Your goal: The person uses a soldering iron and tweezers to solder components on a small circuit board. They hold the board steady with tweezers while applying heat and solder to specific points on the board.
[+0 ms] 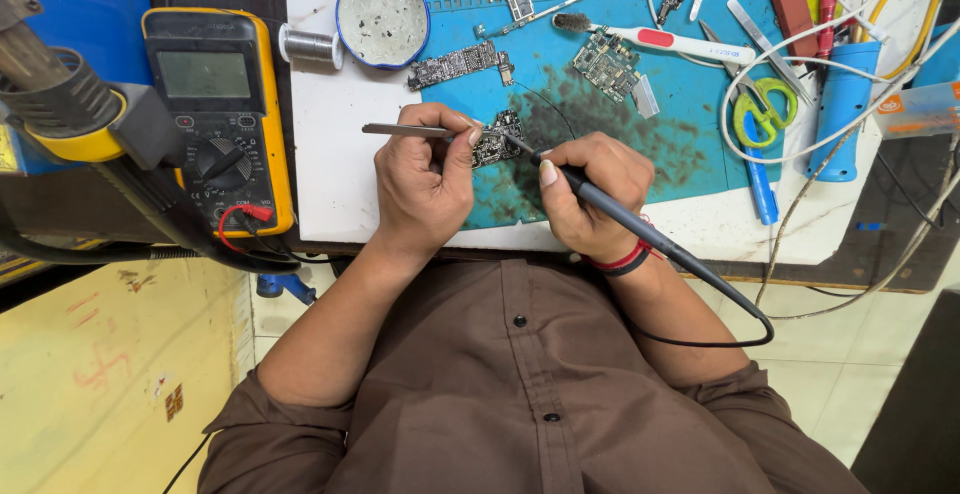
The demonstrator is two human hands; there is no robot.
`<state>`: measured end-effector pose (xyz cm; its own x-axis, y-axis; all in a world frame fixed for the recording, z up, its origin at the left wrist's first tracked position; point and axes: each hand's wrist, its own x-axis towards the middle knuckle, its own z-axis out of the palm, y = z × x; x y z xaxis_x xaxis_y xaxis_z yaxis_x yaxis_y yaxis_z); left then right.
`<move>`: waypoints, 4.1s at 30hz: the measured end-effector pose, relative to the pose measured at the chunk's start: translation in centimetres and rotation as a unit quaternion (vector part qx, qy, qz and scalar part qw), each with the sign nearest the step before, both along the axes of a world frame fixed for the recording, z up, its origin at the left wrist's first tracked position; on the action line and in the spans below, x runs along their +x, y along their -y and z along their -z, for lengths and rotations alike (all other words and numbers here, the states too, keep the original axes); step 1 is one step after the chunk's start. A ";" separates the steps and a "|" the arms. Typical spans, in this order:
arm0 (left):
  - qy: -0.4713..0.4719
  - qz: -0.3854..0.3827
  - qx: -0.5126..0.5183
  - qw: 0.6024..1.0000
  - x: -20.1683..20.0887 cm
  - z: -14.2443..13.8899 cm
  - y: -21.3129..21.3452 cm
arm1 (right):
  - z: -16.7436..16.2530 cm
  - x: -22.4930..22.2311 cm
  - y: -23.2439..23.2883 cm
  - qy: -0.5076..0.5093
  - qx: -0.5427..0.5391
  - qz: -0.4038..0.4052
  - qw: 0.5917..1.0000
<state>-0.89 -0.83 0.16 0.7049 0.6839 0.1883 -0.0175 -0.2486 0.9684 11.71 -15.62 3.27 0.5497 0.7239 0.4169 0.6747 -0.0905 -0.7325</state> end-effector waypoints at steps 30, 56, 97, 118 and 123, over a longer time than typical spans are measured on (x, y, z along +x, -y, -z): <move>-0.003 0.001 0.009 1.000 -0.1 0.0 -0.2 | 0.0 0.0 -0.1 0.003 0.000 -0.001 1.000; -0.003 0.003 -0.001 1.000 0.0 -0.1 -0.1 | -0.1 0.0 0.0 0.002 -0.002 0.002 1.000; 0.000 0.000 0.000 1.000 0.0 0.0 -0.1 | 0.1 -0.1 -0.1 0.000 0.000 0.004 1.000; 0.002 0.004 0.003 1.000 0.0 0.0 -0.2 | 0.1 0.0 -0.1 0.000 -0.005 0.003 1.000; 0.000 0.003 0.003 1.000 0.0 0.0 -0.1 | 0.0 0.0 -0.1 0.001 0.001 0.005 1.000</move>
<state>-0.87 -0.69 0.15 0.7086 0.6788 0.1925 -0.0198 -0.2535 0.9671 11.70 -15.54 3.24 0.5560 0.7173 0.4199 0.6749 -0.0947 -0.7318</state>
